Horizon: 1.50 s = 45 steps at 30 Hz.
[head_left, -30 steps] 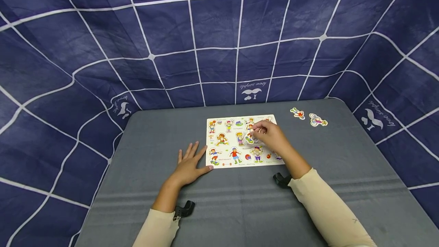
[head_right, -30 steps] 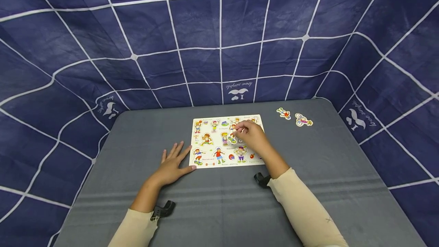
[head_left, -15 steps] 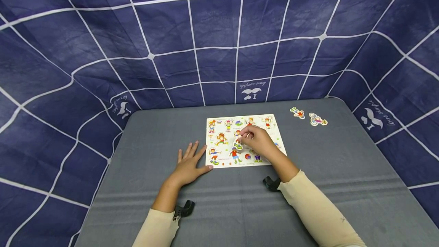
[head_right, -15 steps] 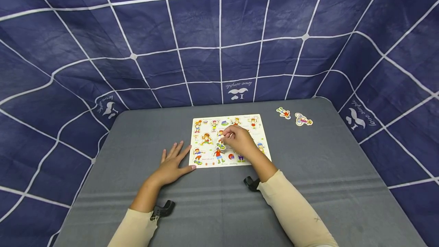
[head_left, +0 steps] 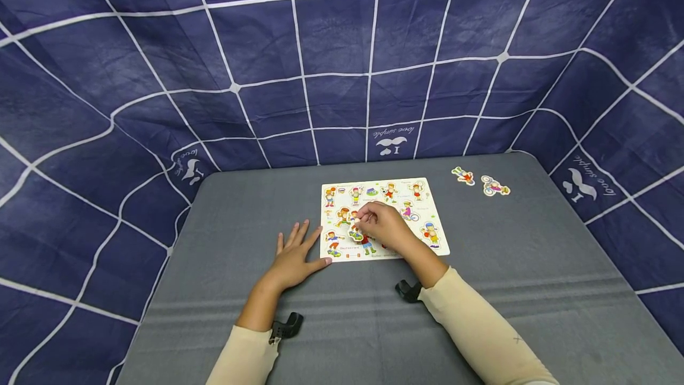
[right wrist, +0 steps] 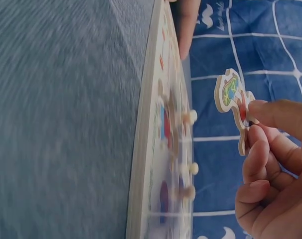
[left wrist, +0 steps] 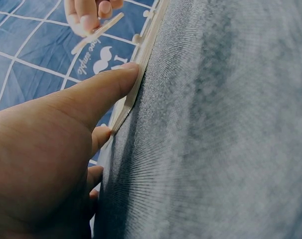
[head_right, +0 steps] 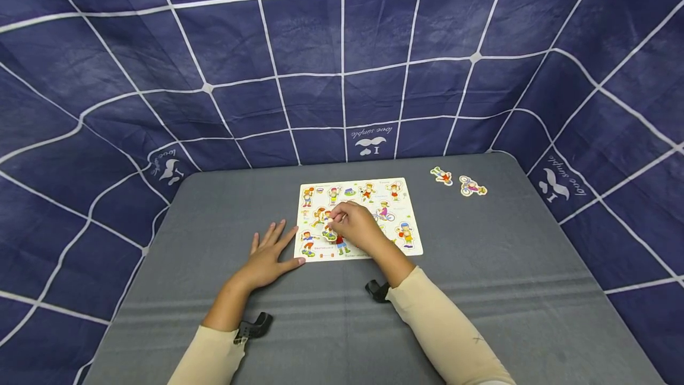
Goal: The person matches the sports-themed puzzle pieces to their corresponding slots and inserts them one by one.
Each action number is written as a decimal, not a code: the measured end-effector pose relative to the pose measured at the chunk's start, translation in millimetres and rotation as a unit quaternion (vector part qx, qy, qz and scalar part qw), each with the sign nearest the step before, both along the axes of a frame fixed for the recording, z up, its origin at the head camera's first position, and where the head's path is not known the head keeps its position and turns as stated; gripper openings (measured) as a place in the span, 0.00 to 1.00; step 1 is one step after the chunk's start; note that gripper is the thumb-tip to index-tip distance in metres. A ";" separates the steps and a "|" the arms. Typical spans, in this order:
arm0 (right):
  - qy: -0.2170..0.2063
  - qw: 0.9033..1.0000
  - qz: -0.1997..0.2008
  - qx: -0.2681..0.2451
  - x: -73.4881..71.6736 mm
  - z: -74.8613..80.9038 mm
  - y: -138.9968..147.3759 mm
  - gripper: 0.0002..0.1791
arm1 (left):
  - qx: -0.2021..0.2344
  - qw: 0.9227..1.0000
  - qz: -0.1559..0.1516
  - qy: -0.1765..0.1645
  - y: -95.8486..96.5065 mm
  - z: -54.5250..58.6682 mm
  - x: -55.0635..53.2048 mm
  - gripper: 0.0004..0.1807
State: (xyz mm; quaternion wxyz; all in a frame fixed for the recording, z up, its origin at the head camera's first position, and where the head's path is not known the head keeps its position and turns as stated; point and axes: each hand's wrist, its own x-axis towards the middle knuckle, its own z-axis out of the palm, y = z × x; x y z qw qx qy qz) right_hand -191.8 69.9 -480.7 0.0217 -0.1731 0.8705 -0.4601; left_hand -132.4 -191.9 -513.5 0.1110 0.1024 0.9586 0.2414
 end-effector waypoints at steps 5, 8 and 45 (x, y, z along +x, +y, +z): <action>-0.008 1.000 0.014 0.012 2.2 -1.6 -12.0 0.04 | -0.002 1.000 0.000 -0.001 -0.7 -0.8 0.1 0.48; -0.001 0.999 0.024 0.023 3.4 -2.4 -19.6 0.03 | -0.004 1.000 -0.001 -0.002 -1.2 -0.1 0.5 0.47; 0.013 0.982 0.095 0.162 3.2 -10.2 -60.3 0.04 | 0.004 1.000 -0.010 0.005 -1.1 1.3 0.1 0.48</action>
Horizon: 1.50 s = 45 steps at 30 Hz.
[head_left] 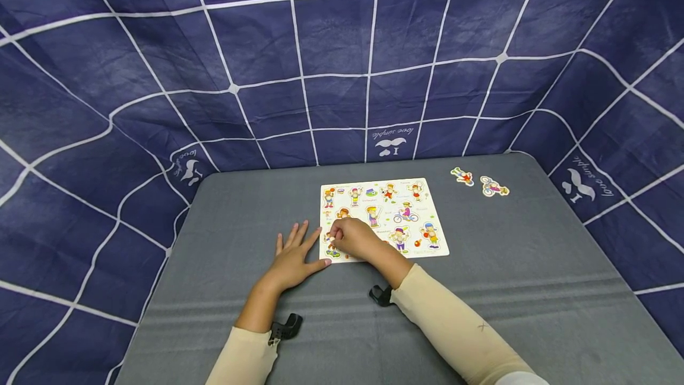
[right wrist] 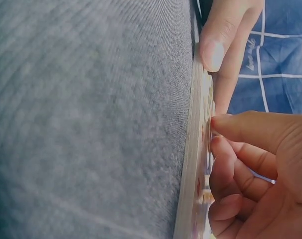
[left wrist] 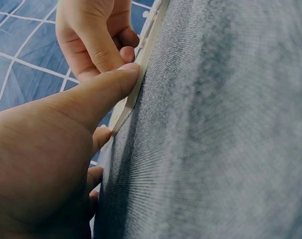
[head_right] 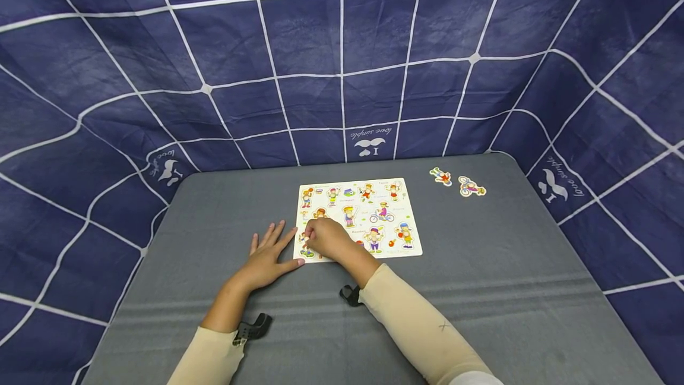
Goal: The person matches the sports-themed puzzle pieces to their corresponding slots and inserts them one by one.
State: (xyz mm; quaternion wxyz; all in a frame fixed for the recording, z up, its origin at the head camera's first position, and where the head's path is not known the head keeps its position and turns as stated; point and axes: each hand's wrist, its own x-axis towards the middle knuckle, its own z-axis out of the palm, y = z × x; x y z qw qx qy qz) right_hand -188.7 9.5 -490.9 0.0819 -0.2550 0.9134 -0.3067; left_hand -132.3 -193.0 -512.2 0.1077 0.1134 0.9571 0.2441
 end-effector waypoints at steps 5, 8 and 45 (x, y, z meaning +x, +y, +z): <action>-0.012 1.000 -0.001 0.005 -0.6 0.3 -0.3 0.03 | 0.001 1.000 0.002 0.001 -0.4 -0.5 0.7 0.48; -0.020 1.000 -0.003 0.015 -1.0 0.4 -0.4 0.03 | 0.004 1.000 0.002 0.001 -0.3 -0.7 1.0 0.48; -0.071 0.979 -0.063 -0.181 0.7 6.5 27.9 0.09 | 0.008 1.000 0.007 -0.002 0.7 1.4 1.3 0.48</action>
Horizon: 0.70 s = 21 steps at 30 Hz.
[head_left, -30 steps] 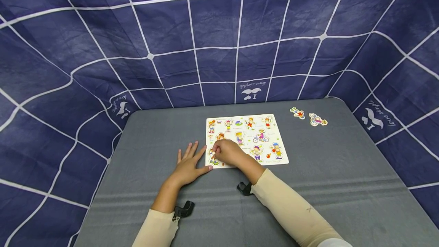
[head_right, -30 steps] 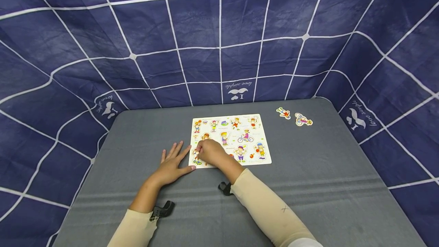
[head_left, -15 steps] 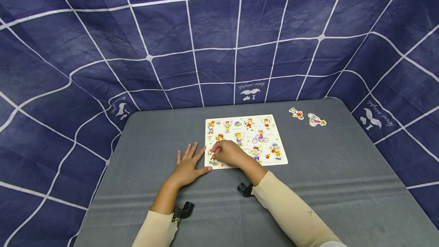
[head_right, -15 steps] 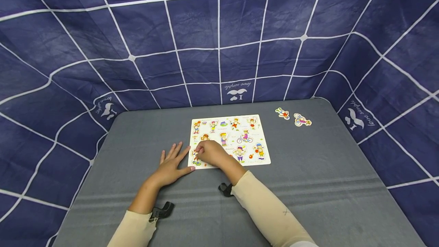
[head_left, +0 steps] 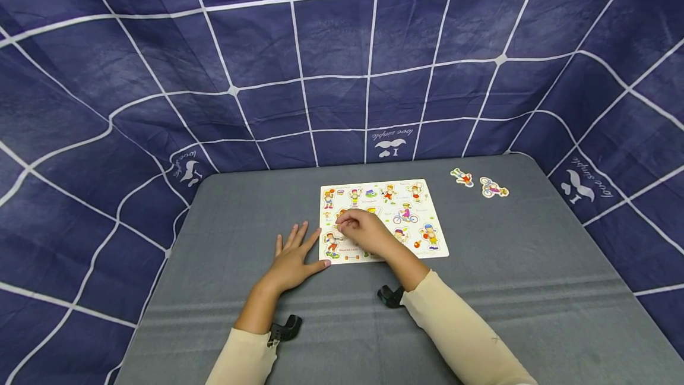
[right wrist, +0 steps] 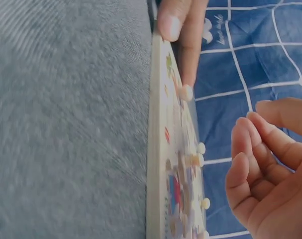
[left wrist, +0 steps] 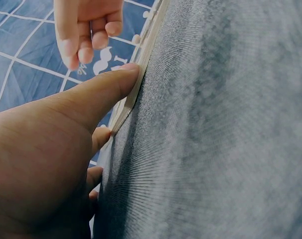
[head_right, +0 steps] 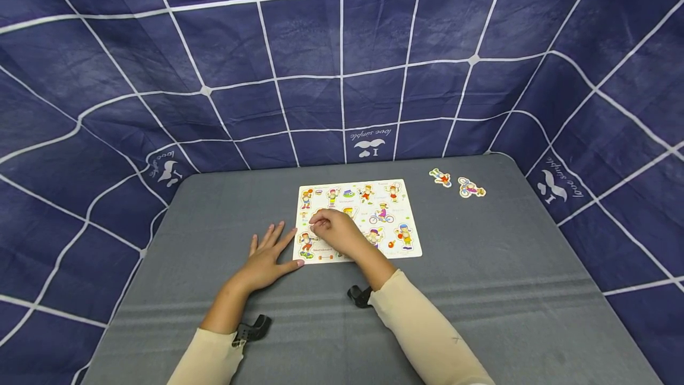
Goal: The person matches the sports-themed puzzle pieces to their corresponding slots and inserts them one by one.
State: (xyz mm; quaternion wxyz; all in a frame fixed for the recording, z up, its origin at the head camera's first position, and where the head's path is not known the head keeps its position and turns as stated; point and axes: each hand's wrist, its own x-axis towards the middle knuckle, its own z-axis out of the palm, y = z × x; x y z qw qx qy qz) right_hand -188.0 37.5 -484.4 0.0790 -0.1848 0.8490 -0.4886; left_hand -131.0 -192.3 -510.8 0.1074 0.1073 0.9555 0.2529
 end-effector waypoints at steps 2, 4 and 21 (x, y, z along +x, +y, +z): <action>-0.004 1.000 -0.010 -0.013 0.2 2.0 3.3 0.10 | -0.001 1.000 0.001 0.000 0.2 -0.1 -0.1 0.48; -0.008 0.999 -0.017 -0.027 0.5 3.9 6.3 0.11 | -0.002 1.000 0.000 0.000 0.5 -0.5 -0.4 0.48; 0.011 0.992 -0.093 -0.084 -6.4 9.1 40.3 0.12 | -0.001 1.000 0.006 0.000 0.6 -1.7 -0.5 0.48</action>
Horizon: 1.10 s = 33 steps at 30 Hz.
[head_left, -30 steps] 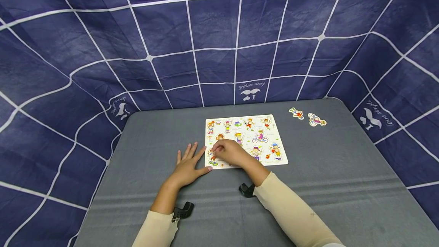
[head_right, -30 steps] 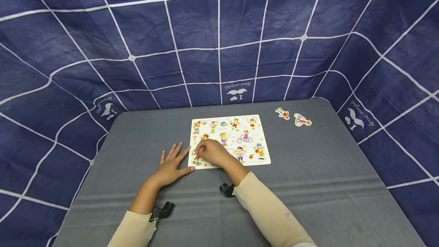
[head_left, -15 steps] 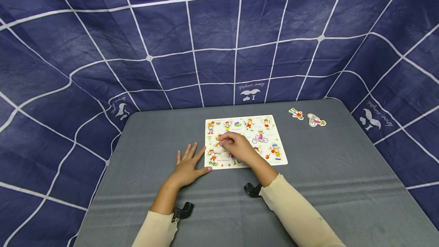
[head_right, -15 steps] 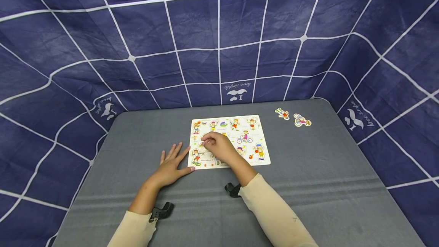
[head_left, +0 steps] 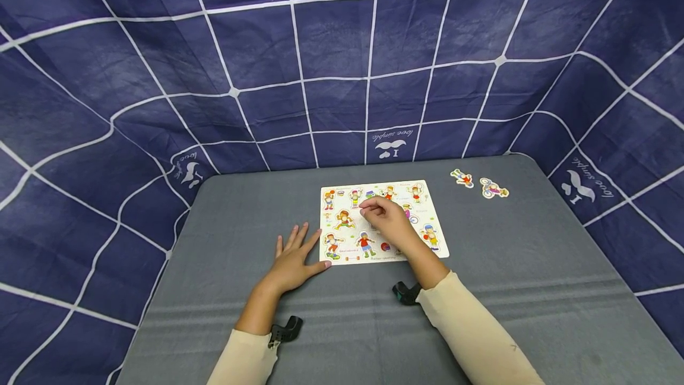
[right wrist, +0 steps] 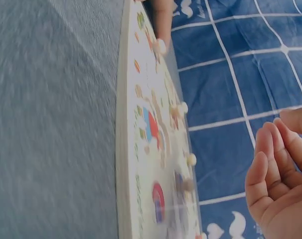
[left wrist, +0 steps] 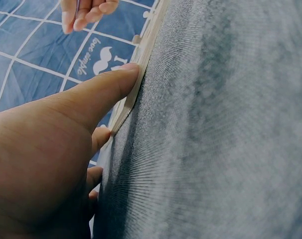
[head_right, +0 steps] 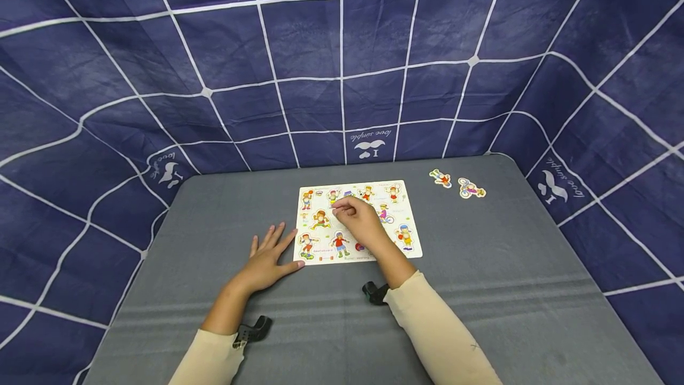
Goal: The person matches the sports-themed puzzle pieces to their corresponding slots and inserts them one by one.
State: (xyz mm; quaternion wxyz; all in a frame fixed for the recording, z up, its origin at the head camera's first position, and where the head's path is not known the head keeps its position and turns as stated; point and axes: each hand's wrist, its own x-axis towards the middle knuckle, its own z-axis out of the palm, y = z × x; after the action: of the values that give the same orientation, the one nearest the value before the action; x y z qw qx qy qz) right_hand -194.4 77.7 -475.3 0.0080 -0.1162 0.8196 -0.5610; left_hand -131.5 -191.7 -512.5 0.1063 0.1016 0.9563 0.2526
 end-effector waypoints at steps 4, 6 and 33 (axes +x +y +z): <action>0.006 1.000 -0.017 -0.008 -0.8 1.2 12.1 0.12 | 0.001 1.000 -0.002 0.002 0.3 0.3 0.6 0.48; 0.007 1.000 -0.021 -0.013 -1.0 1.4 18.3 0.11 | 0.001 1.000 -0.002 0.004 0.3 0.4 1.1 0.48; 0.012 0.990 -0.129 -0.049 11.7 39.2 88.2 0.15 | -0.001 1.000 0.000 0.006 -0.5 -1.4 1.3 0.47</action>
State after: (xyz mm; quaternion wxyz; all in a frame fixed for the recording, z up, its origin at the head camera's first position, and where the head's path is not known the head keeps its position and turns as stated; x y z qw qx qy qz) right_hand -182.6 166.0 -436.1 -0.0802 -0.0161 0.7994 -0.5952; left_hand -130.1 -192.2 -513.9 0.1002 0.1028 0.9572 0.2514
